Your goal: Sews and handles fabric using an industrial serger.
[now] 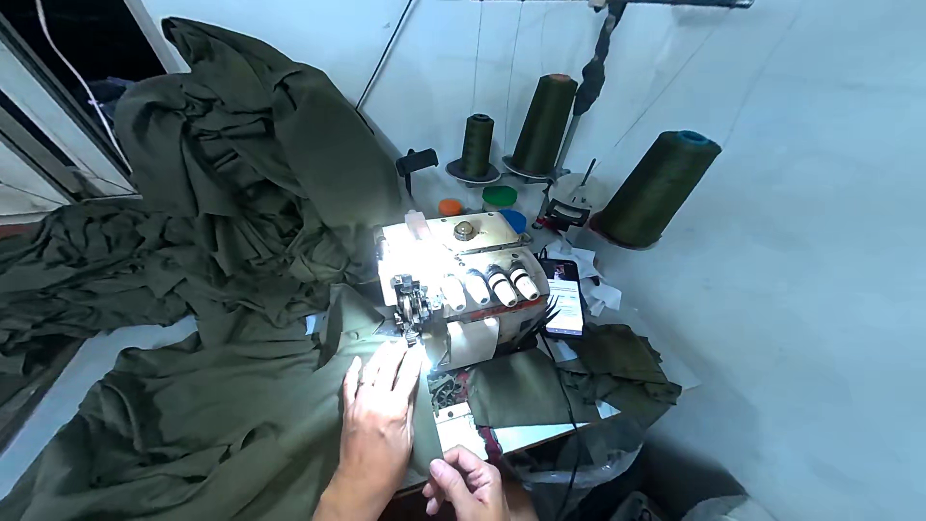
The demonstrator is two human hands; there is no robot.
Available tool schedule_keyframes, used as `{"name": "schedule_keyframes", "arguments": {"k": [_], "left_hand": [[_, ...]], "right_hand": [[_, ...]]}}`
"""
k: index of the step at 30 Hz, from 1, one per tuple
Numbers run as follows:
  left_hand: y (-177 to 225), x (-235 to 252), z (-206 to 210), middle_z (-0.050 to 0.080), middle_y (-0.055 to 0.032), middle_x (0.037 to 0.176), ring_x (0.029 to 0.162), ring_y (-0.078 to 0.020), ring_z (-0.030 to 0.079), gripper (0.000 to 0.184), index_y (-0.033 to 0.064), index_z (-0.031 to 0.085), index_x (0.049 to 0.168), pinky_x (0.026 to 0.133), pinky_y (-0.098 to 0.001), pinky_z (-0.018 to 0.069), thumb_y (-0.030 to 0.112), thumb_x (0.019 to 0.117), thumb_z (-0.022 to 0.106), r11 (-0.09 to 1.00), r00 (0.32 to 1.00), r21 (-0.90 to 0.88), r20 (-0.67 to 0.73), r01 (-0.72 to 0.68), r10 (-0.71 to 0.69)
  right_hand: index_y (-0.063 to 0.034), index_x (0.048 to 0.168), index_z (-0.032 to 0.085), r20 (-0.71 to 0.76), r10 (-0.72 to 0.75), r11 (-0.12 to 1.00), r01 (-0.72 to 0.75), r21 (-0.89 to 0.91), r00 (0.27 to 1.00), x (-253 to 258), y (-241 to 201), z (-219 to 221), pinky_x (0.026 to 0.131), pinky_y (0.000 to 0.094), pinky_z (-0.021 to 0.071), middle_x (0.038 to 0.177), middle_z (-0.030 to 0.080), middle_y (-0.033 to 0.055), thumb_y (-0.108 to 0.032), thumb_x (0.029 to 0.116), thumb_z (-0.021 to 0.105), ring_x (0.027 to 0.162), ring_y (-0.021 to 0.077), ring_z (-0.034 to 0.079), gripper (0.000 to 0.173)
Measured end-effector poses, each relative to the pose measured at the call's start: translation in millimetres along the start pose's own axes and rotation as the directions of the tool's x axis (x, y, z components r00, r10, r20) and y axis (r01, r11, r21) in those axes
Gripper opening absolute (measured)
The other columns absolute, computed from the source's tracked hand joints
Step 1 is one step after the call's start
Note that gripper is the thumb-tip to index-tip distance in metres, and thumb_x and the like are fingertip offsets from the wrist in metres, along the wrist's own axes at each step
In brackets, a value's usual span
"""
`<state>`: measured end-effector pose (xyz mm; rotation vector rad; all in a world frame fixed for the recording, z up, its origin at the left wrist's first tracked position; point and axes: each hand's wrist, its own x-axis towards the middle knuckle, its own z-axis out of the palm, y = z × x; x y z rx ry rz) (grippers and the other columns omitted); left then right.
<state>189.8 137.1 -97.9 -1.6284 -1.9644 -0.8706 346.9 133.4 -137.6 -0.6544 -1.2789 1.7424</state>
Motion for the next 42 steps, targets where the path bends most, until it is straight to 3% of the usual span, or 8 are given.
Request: {"name": "schedule_keyframes", "arguments": {"k": [6,11,18,26,36,38,40,42], "left_hand": [[-6.1,3.6,-16.8,0.071,-0.0088,0.128,0.129,-0.0404,0.059,0.033,0.0148,0.08,0.115,0.11,-0.0733,0.0305,0.019,0.0964,0.053,0.997,1.0,-0.074,-0.012,-0.018,0.017],[-27.9,17.0,-12.0,0.068,-0.0029,0.135,0.133,-0.0267,0.058,0.039,0.0155,0.076,0.122,0.111,-0.062,0.04,0.033,0.1021,0.049,0.979,0.992,-0.173,0.082,0.108,-0.095],[-60.6,63.0,-4.6,0.066,-0.0192,0.131,0.135,-0.0413,0.052,0.024,0.0014,0.076,0.112,0.112,-0.059,0.0399,0.018,0.0979,0.067,0.927,0.962,-0.272,0.165,0.257,-0.219],[-73.6,47.2,-12.4,0.064,-0.0261,0.128,0.118,-0.0417,0.063,0.028,-0.0055,0.07,0.122,0.1,-0.0594,0.0483,0.013,0.1045,0.057,0.868,0.9,-0.256,0.018,0.425,-0.435],[-55.5,-23.8,-66.4,0.069,-0.0079,0.114,0.096,-0.0031,0.066,0.033,0.0006,0.072,0.119,0.078,-0.0167,0.0561,0.02,0.0964,0.058,0.754,0.886,-0.529,-0.01,0.388,-0.464],[-51.3,-37.4,-74.4,0.064,-0.0133,0.127,0.106,-0.0101,0.064,0.05,-0.0003,0.063,0.134,0.083,-0.0232,0.0567,0.033,0.0975,0.063,0.785,0.921,-0.518,0.013,0.34,-0.39],[-54.2,-53.7,-81.5,0.057,-0.0236,0.139,0.122,-0.0348,0.058,0.084,0.0004,0.048,0.149,0.097,-0.0524,0.0507,0.057,0.0901,0.068,0.879,0.934,-0.316,0.105,0.357,-0.342],[-59.9,-67.2,-80.4,0.065,-0.0299,0.122,0.114,-0.0533,0.06,0.066,-0.0065,0.059,0.135,0.094,-0.0743,0.0417,0.038,0.0878,0.071,0.933,0.937,-0.126,0.136,0.338,-0.321]], "right_hand": [[0.001,0.091,0.066,-0.01,-0.03,0.999,0.03,-0.03,0.999,33.7,-7.6,15.4,0.061,0.0222,0.0591,0.074,0.068,0.0007,-0.001,0.0989,0.056,0.063,0.0059,0.067,0.013],[0.0016,0.087,0.065,-0.028,-0.029,0.999,0.029,-0.019,0.999,76.0,-21.4,30.2,0.06,0.021,0.0573,0.071,0.066,0.0018,-0.003,0.1011,0.055,0.062,0.0061,0.065,0.018],[0.0016,0.082,0.064,-0.093,0.03,0.999,-0.028,0.026,0.995,80.3,-16.8,38.2,0.055,0.0183,0.054,0.072,0.067,0.004,-0.003,0.1018,0.056,0.058,0.0045,0.062,0.021],[-0.0001,0.084,0.064,0.037,0.056,0.994,-0.052,-0.096,0.998,56.3,5.6,29.8,0.056,0.0187,0.0537,0.072,0.065,0.0015,-0.005,0.1011,0.055,0.058,0.0032,0.061,0.02],[0.0049,0.119,0.065,0.229,0.01,0.984,0.031,-0.177,0.973,51.3,16.9,66.2,0.073,0.0214,0.0556,0.101,0.07,0.0072,-0.018,0.099,0.063,0.08,0.0038,0.065,0.03],[0.0028,0.105,0.069,0.231,-0.015,0.99,0.048,-0.136,0.973,57.4,12.0,76.1,0.066,0.0196,0.0531,0.088,0.069,0.0027,-0.016,0.1033,0.055,0.072,0.001,0.062,0.024],[0.0016,0.096,0.07,0.24,-0.034,0.997,0.049,-0.057,0.97,65.2,1.2,82.1,0.065,0.0201,0.0537,0.08,0.068,0.0007,-0.012,0.105,0.05,0.068,0.0014,0.062,0.026],[-0.0001,0.093,0.068,0.254,-0.021,1.0,0.02,0.008,0.967,69.6,-12.6,86.0,0.064,0.0214,0.0539,0.077,0.066,-0.0003,-0.01,0.1052,0.048,0.066,0.0028,0.061,0.025]]}}
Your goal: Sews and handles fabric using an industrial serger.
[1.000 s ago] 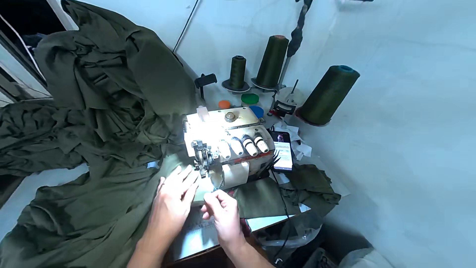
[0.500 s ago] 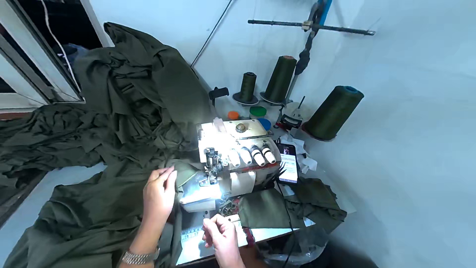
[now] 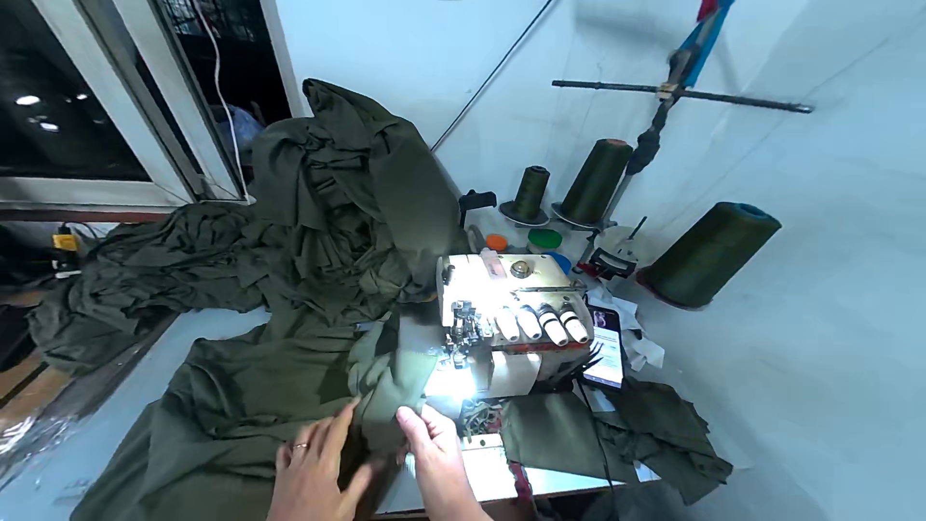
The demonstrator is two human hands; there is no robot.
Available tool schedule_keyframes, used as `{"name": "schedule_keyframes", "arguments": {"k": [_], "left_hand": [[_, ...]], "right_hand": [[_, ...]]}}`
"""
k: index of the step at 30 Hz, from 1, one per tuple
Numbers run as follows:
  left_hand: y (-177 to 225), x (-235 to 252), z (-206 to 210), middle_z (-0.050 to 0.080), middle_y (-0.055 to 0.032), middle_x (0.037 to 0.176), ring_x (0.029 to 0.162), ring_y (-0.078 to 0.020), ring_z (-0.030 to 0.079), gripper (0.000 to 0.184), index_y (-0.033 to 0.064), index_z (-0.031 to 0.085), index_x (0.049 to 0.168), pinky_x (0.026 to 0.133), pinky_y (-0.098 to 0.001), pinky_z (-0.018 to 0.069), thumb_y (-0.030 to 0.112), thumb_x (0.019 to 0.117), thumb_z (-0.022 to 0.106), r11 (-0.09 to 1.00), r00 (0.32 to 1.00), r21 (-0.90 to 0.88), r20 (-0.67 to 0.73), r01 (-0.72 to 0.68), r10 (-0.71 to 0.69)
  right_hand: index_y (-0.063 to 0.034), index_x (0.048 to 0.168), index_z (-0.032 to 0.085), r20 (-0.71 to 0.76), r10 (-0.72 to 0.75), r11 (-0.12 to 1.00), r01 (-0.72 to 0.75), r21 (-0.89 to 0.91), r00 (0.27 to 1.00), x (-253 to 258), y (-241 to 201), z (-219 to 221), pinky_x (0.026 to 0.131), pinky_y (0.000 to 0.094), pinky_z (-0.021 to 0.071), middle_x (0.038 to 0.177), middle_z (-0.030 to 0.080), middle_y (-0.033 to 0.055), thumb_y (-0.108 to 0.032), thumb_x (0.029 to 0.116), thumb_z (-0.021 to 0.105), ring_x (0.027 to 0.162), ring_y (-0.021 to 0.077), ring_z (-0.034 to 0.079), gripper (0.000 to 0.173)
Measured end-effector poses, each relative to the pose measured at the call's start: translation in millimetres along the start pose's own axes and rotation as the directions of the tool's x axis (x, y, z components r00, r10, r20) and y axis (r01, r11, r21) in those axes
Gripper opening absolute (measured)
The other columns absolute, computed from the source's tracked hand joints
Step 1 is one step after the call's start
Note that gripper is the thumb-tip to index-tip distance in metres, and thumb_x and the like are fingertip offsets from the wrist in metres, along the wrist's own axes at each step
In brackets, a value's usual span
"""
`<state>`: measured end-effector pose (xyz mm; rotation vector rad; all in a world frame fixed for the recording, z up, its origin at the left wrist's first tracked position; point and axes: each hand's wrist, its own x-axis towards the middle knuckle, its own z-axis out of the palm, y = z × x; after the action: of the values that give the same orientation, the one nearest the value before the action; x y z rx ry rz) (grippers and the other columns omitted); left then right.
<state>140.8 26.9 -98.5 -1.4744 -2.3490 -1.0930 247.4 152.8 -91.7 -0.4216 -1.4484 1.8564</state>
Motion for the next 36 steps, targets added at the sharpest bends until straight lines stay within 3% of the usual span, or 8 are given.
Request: {"name": "schedule_keyframes", "arguments": {"k": [2,9,13,16,22,26,29,36], "left_hand": [[-8.4,-0.9,-1.9,0.071,-0.0225,0.094,0.089,-0.0423,0.07,0.024,-0.0057,0.069,0.102,0.085,-0.0635,0.0516,0.015,0.0946,0.059,0.997,0.998,0.064,-0.039,0.041,-0.039],[-0.6,22.3,-40.9,0.067,-0.0045,0.086,0.078,-0.0058,0.063,0.041,0.0056,0.069,0.097,0.071,-0.0236,0.0541,0.041,0.1051,0.049,0.983,0.991,-0.163,-0.121,-0.081,0.062],[-14.0,18.5,-65.4,0.065,-0.027,0.124,0.115,-0.0506,0.061,0.078,-0.0001,0.06,0.135,0.098,-0.0736,0.0403,0.054,0.0799,0.073,0.989,0.998,0.141,0.027,0.047,-0.051],[-46.7,21.7,-89.4,0.069,-0.0255,0.115,0.11,-0.0445,0.066,0.047,-0.0015,0.064,0.129,0.095,-0.0719,0.0456,0.018,0.0873,0.073,0.971,0.954,-0.011,0.19,0.238,-0.231],[-21.5,58.0,-148.4,0.067,-0.0031,0.092,0.077,-0.0018,0.062,0.023,-0.0027,0.063,0.115,0.073,-0.0249,0.0546,-0.005,0.0987,0.047,0.849,0.914,-0.353,0.047,0.393,-0.403],[-34.9,94.1,-161.1,0.069,-0.0121,0.085,0.076,-0.0231,0.066,0.019,-0.0002,0.069,0.105,0.069,-0.0508,0.0526,-0.001,0.0895,0.059,0.998,0.998,0.033,-0.009,0.058,-0.058],[-42.7,133.3,-162.6,0.065,-0.0332,0.099,0.088,-0.0563,0.065,0.028,-0.0105,0.063,0.109,0.071,-0.0753,0.0479,-0.017,0.0815,0.066,0.911,0.99,0.396,-0.028,-0.118,0.14],[-70.8,222.2,-160.8,0.048,-0.0445,0.128,0.123,-0.0692,0.041,0.064,-0.0043,0.047,0.142,0.108,-0.078,0.022,-0.014,0.0822,0.067,0.672,0.913,0.673,0.01,-0.308,0.408]], "right_hand": [[-0.0015,0.093,0.066,-0.011,0.007,1.0,-0.006,0.01,1.0,-2.2,-5.8,3.6,0.065,0.02,0.0541,0.078,0.066,-0.0013,-0.01,0.1044,0.05,0.068,0.0025,0.063,0.022],[-0.001,0.149,0.034,0.2,0.365,0.895,-0.402,0.192,0.909,-3.9,-3.4,30.5,0.082,0.0345,0.0575,0.124,0.061,0.0103,-0.029,0.1035,0.05,0.103,0.0154,0.065,0.056],[-0.0051,0.124,0.049,0.265,0.211,0.84,-0.313,0.443,0.941,23.7,-22.6,37.4,0.094,0.0358,0.0543,0.108,0.067,0.0053,-0.015,0.1055,0.038,0.103,0.0136,0.066,0.024],[-0.0067,0.116,0.055,0.276,0.126,0.843,-0.25,0.476,0.953,32.2,-34.0,40.3,0.094,0.036,0.054,0.103,0.069,0.0042,-0.008,0.1013,0.041,0.099,0.014,0.067,0.021],[0.0024,0.123,0.067,0.321,0.0,0.842,0.173,-0.511,0.947,15.2,7.3,27.5,0.1,0.0401,0.052,0.117,0.07,0.0138,-0.023,0.0977,0.065,0.111,0.0208,0.065,0.036],[-0.0052,0.132,0.066,0.396,0.243,0.454,0.257,-0.853,0.885,0.8,22.3,7.8,0.11,0.0669,0.0364,0.141,0.058,0.0226,-0.027,0.094,0.072,0.138,0.0476,0.045,0.044],[-0.0012,0.091,0.073,0.543,-0.024,0.492,0.483,-0.724,0.84,-17.3,49.4,-5.5,0.091,0.051,0.0545,0.103,0.068,0.019,-0.001,0.0918,0.063,0.106,0.0399,0.064,0.01],[0.008,0.102,0.067,0.743,0.125,0.719,0.456,-0.524,0.658,-38.8,20.6,-11.3,0.09,0.0484,0.0557,0.098,0.067,0.0252,0.0,0.0995,0.057,0.099,0.039,0.068,0.013]]}}
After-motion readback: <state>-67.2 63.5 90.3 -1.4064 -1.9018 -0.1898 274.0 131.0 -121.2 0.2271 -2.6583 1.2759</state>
